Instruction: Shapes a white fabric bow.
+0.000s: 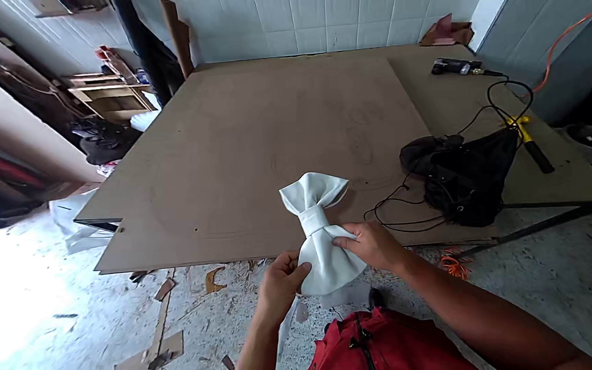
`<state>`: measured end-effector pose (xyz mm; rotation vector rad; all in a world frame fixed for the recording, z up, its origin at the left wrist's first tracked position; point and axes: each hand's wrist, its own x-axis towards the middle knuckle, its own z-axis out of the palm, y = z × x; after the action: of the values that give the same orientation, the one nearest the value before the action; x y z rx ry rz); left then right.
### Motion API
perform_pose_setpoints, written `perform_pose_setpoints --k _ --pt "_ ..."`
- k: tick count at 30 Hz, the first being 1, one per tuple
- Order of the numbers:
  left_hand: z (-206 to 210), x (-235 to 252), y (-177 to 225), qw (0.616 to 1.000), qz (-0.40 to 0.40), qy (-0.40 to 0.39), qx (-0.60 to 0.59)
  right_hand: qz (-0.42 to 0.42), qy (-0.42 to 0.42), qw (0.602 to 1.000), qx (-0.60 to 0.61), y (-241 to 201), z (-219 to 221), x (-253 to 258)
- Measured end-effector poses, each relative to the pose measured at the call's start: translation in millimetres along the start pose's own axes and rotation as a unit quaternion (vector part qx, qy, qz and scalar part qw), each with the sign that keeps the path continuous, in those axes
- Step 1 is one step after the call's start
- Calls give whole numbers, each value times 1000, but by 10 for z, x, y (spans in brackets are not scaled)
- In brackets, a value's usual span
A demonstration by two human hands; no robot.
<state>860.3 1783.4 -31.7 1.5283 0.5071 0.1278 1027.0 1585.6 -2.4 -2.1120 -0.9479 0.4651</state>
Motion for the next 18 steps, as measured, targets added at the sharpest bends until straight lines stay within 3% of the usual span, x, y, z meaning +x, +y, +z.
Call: perform_pose_setpoints --k 4,7,10,14,18 --pt "171 190 -144 974 -9 70 215 103 -51 993 -31 347 2 242" --pt "247 217 -250 970 -35 64 231 151 -107 982 -31 531 75 296" --pt "290 226 -323 980 -56 11 193 146 -140 979 -22 551 12 307" --pt "383 232 -294 991 -45 12 125 4 -138 990 -32 572 -98 239" --pt "561 374 -76 994 -56 25 -87 -207 -112 963 -132 599 -139 97"
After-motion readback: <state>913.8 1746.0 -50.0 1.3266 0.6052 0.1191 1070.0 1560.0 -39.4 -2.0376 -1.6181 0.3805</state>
